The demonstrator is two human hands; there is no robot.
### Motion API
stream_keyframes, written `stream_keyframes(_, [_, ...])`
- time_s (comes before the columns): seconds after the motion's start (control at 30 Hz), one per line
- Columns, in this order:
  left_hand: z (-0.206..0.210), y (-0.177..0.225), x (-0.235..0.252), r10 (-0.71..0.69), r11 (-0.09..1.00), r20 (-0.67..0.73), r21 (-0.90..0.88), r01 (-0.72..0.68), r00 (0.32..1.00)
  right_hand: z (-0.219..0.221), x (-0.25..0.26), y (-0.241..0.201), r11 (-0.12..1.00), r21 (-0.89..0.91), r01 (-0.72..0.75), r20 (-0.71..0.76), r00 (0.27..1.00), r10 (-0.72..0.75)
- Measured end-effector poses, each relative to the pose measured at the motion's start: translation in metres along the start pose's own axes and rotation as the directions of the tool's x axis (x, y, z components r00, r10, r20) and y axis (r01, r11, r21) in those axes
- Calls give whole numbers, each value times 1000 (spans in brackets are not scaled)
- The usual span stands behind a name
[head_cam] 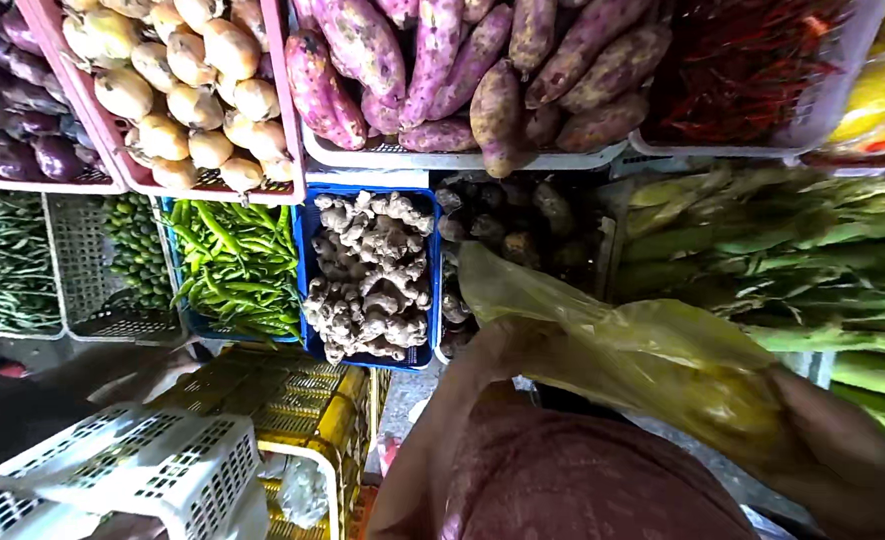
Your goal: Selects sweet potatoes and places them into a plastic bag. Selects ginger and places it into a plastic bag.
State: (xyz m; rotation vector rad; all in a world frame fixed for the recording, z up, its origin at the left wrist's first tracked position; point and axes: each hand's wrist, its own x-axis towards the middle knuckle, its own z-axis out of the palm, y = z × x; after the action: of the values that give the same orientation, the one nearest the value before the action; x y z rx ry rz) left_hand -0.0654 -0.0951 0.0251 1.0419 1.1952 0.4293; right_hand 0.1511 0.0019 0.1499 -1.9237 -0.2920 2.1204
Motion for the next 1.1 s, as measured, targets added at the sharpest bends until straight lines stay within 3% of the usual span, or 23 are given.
stream_keyframes(0.07, [-24,-2,-17,147,954,30,-267,-134,989,-2,1,-4,999,40,30,31,999,-31])
stream_keyframes(0.13, [-41,-4,-24,105,879,-169,-445,-171,980,-7,14,-2,996,78,42,-1,999,-42])
stream_keyframes(0.17, [-52,-7,-18,2,910,-333,-391,-140,943,-9,22,-1,994,96,56,-22,998,-54])
stream_keyframes(0.23, [-78,-25,11,-180,983,-572,-132,127,801,-11,35,3,992,94,83,-53,995,-79])
stream_keyframes(0.3, [-93,-51,42,-285,924,-634,18,382,719,-7,39,10,997,46,54,-135,990,-47])
stream_keyframes(0.4, [-97,-79,79,-319,847,-666,119,519,674,2,42,17,999,27,22,-160,987,-17])
stream_keyframes(0.53, [-95,-97,71,-274,920,-714,0,392,644,6,46,17,998,46,35,-147,989,-28])
stream_keyframes(0.63, [-88,-102,43,-331,932,-732,-350,89,595,-2,50,11,997,60,47,-208,978,-34])
stream_keyframes(0.73, [-86,-104,13,-255,815,-698,-528,-240,669,-7,54,6,995,89,54,-205,978,-35])
stream_keyframes(0.9, [-68,-78,-10,-34,722,-556,-588,-364,830,9,61,-2,985,139,102,-79,993,-91])
stream_keyframes(1.0, [-42,-50,-3,10,805,-414,-537,-253,910,21,63,-10,974,196,112,-54,993,-104])
stream_keyframes(1.1, [-4,-24,24,-107,984,-351,-170,48,930,22,60,-9,972,217,84,-67,995,-71])
